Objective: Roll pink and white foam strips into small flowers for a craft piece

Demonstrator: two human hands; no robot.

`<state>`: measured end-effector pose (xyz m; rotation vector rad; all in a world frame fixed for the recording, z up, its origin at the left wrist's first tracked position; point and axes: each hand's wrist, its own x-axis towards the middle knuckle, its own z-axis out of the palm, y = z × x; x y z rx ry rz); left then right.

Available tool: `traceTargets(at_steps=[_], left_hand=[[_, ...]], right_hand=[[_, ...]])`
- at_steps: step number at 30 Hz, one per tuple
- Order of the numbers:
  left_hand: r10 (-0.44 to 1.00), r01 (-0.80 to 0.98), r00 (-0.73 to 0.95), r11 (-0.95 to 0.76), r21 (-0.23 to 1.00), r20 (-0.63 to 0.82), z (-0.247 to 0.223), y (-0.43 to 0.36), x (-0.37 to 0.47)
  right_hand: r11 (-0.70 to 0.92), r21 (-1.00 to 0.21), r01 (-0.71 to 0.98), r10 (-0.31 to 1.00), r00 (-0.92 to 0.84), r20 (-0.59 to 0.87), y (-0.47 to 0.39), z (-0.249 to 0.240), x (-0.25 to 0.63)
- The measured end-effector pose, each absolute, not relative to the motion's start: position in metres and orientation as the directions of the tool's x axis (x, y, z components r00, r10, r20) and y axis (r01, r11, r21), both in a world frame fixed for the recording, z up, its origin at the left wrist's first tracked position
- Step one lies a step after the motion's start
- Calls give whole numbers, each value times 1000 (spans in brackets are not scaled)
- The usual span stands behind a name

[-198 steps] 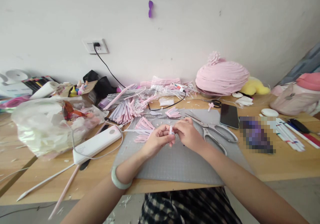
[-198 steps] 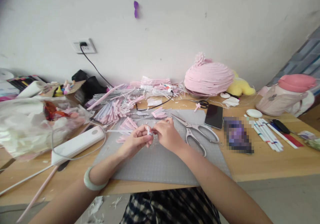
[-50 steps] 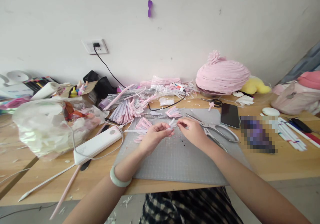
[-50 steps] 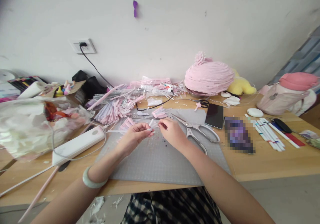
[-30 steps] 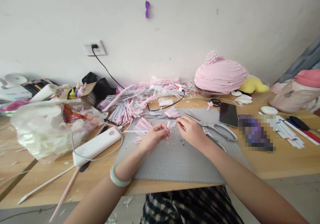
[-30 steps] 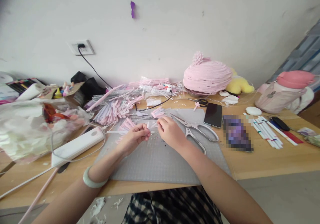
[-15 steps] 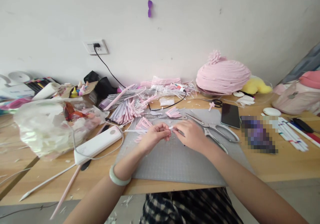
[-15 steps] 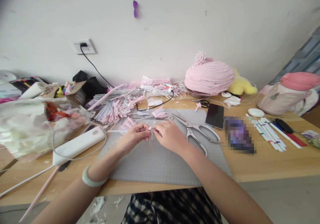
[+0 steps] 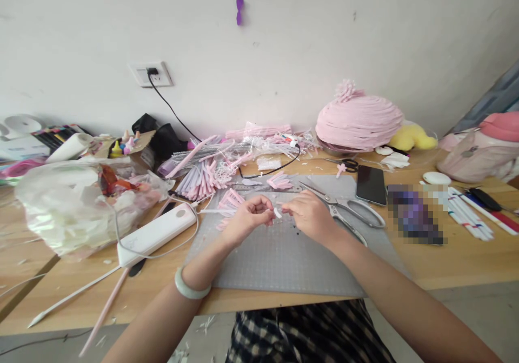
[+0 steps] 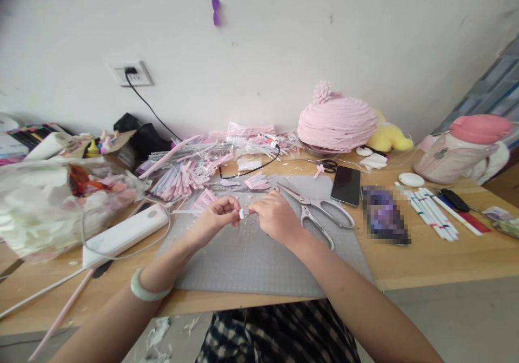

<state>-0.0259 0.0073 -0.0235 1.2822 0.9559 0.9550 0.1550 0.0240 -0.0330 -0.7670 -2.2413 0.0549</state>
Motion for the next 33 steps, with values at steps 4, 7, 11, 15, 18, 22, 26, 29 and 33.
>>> traceTargets(at_steps=[4,7,11,15,18,22,26,29,33], left_hand=[[963,22,262,-74,997,65,-21,7,-28],[961,97,231,-176,979,150,-21,8,-30],[941,223,245,-290,931,235,-26,8,-32],[914,209,294,-346,915,278,-32,8,-33],[913,122,316,-309,943,258,-34,6,-31],[931,17,322,-186,982,171,-32,3,-26],[932,-99,340,-95,991,124,-26,2,-23],[927,-123,362,-63,990,104,-22,4,-25],[942,-11,308,-138,990,134,-25,7,-28]], right_hand=[[797,-378,472,601,-552,578,23,-30,154],[705,-529,472,705,-551,448,21,-28,151],[546,-706,451,798,-537,274,17,-25,148],[394,-826,403,853,-495,165,13,-24,144],[359,-850,385,875,-455,164,12,-27,140],[425,-823,377,842,-497,207,9,-31,138],[458,-806,374,823,-522,225,9,-31,139],[468,-793,390,826,-513,234,9,-29,140],[611,-638,469,782,-484,393,9,-29,142]])
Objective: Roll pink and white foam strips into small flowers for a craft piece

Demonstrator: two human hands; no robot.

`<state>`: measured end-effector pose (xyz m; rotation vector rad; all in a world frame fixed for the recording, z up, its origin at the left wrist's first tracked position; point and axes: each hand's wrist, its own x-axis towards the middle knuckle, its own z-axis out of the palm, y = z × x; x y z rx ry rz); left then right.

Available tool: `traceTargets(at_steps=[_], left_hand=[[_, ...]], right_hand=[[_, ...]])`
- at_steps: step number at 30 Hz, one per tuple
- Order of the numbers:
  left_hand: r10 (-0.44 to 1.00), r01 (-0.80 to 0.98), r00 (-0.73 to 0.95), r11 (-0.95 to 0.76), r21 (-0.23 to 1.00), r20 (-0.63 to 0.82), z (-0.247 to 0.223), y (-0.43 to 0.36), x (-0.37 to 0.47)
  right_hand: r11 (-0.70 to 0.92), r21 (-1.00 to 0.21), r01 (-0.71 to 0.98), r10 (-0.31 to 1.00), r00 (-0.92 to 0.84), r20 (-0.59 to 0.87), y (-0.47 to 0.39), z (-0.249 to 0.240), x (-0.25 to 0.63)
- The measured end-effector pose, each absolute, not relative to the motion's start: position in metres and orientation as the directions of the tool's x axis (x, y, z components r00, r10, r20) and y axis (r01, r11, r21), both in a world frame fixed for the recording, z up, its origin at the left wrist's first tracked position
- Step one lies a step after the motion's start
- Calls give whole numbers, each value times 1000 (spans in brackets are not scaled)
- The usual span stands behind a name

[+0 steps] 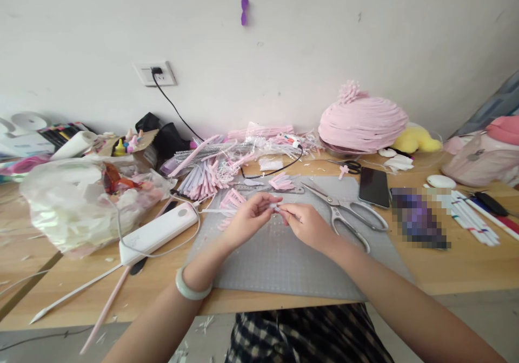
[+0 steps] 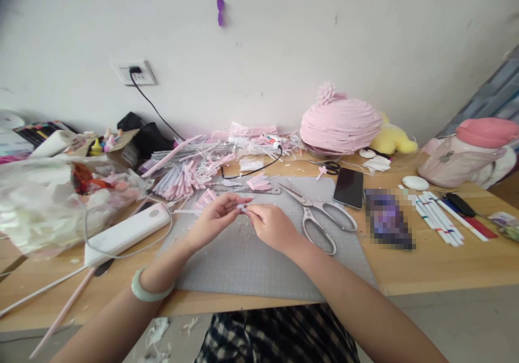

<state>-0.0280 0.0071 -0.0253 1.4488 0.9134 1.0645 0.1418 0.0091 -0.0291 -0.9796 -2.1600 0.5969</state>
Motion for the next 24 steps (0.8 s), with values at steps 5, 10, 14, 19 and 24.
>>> traceTargets(at_steps=[5,10,14,19,24], left_hand=[[953,244,214,-265,933,215,-32,9,-31],[971,212,200,-175,961,132,-21,7,-29],[967,104,253,-59,993,31,-14,4,-27],[969,-140,247,58,989,-22,-17,3,-25],[946,-168,294,191,967,-136,-19,4,-26]], right_hand=[[750,-383,539,653,-512,558,8,-33,142],[761,-238,604,611,-542,577,6,-32,141],[770,-164,617,577,-561,594,7,-31,143],[792,-89,604,520,-591,617,9,-30,146],[800,-93,593,527,-619,583,7,-30,144]])
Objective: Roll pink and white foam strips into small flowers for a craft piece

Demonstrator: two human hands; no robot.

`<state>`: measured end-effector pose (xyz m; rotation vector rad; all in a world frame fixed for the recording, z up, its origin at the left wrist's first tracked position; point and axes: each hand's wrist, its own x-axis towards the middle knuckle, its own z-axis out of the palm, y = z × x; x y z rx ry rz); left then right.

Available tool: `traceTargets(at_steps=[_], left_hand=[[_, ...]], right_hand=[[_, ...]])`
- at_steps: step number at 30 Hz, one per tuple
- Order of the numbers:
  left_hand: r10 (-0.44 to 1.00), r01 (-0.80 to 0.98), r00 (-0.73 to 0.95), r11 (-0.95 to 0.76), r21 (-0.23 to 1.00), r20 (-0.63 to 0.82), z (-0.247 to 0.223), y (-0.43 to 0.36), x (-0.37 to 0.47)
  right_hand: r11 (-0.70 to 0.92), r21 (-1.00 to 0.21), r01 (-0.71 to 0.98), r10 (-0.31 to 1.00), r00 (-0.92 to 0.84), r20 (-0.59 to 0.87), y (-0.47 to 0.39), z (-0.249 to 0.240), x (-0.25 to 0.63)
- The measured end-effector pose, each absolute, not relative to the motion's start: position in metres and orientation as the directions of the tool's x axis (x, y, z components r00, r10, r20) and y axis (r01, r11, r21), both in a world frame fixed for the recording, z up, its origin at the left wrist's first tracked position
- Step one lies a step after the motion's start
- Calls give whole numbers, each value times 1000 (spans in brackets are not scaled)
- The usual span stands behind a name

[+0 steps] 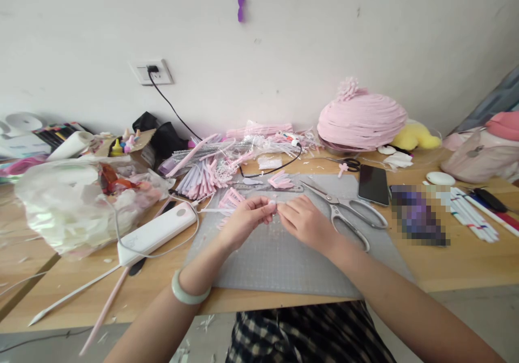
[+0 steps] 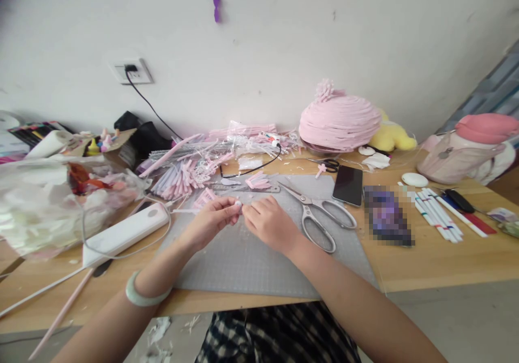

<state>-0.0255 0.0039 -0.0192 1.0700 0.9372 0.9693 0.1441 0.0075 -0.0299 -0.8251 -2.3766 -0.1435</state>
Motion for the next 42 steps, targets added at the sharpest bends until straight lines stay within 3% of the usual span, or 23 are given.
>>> traceTargets(at_steps=[2,4,7,9,11,13,17,21,24,26,29,33,35,38,40,42], left_hand=[[937,-153,320,196,969,-139,-18,4,-27],[943,-116,322,126,985,-82,-15,4,-28],[947,-38,322,9,999,4,-11,3,-29],[945,1,326,-41,999,38,-10,2,-29],[943,19,323,-86,996,76,-13,2,-29],[939,25,321,-135,991,120,-17,3,-30],[884,143,348,-380,914,313,-24,8,-37],[686,308,491,-713,629,537,-23,12,-46],[650,349,524,-753,558,550,-19,12,-48],[719,391,499,-685,615,485,-16,10,-46],[857,381,410,-472,795,312,-14,8,-41],[929,206,369,-107,973,24,-14,6,-34],[924,99,363,93,991,-123,-17,5,-30],[874,-108,384,363,926,-297,-22,4,-27],[871,-156,393,379,912,-295,-23,5,-26],[919,-74,356,206,976,-167,-22,6,-28]], right_hand=[[789,-253,560,594,-590,546,6,-30,143],[705,-510,493,708,-523,474,5,-29,141],[376,-880,291,880,-409,240,4,-27,137],[66,-996,67,913,-406,33,5,-25,134],[-245,-959,-142,861,-487,-148,6,-24,132],[-466,-849,-250,772,-584,-252,7,-22,132],[-607,-733,-307,693,-656,-299,10,-18,135],[-651,-681,-335,673,-669,-314,11,-16,138],[-673,-667,-319,644,-696,-317,10,-17,139],[-643,-700,-310,659,-690,-300,9,-18,139],[-502,-813,-294,747,-622,-236,9,-20,138],[-121,-992,-47,875,-478,-84,10,-25,138],[163,-975,153,895,-438,81,9,-27,139],[502,-807,310,833,-425,354,8,-29,139],[506,-804,313,837,-404,369,8,-30,139],[312,-919,242,909,-357,215,10,-30,138]])
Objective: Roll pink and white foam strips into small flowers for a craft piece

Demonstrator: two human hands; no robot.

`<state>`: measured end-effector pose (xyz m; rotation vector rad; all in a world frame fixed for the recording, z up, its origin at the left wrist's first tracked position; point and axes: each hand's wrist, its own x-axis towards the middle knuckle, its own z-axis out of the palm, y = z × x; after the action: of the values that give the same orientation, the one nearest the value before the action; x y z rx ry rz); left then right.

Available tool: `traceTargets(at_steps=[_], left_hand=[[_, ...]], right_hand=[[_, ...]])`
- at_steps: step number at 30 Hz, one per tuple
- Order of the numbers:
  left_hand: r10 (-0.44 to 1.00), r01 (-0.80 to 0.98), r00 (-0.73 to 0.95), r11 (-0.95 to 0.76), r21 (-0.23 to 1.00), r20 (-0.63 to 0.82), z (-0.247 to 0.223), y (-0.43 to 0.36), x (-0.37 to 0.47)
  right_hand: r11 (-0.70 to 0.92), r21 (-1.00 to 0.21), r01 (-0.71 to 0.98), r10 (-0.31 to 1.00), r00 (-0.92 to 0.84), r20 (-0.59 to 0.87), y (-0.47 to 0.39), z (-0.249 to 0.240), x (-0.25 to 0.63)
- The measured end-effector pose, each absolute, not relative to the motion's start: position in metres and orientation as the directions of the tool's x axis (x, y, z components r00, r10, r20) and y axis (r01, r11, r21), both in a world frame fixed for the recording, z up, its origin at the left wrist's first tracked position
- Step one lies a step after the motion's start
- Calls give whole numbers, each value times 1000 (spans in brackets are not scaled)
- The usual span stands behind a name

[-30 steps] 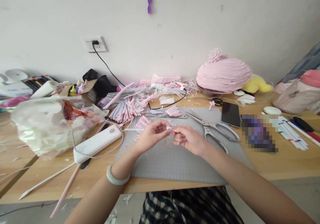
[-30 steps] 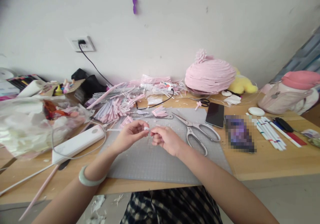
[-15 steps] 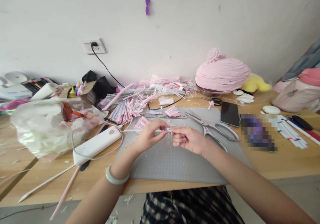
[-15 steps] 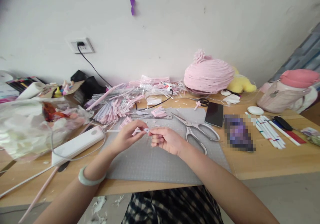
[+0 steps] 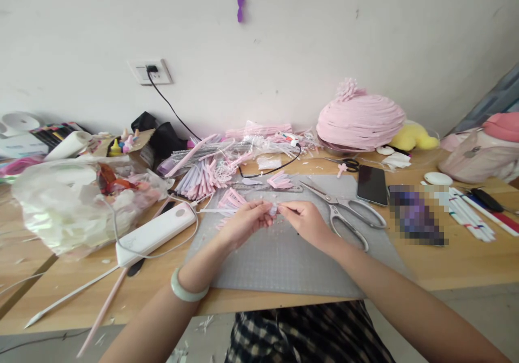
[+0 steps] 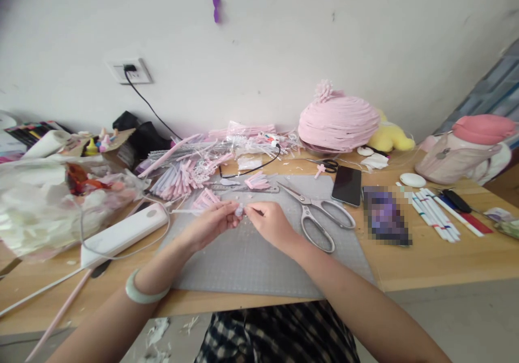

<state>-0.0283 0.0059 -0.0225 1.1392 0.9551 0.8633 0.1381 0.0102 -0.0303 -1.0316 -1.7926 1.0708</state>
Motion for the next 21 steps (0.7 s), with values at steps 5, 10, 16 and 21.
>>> traceTargets(at_steps=[5,10,16,21], left_hand=[[769,319,527,-574,754,362,-18,11,-41],[664,419,593,-738,529,455,-18,10,-45],[680,513,605,-731,450,415,-17,7,-43],[701,576,602,-713,401,382,-16,4,-43]], right_hand=[[-358,-918,-173,833,-503,-230,13,-27,136],[-469,-846,-253,766,-592,-248,13,-24,137],[-405,-888,-216,802,-550,-232,14,-27,138],[-322,-938,-131,837,-502,-218,13,-31,135]])
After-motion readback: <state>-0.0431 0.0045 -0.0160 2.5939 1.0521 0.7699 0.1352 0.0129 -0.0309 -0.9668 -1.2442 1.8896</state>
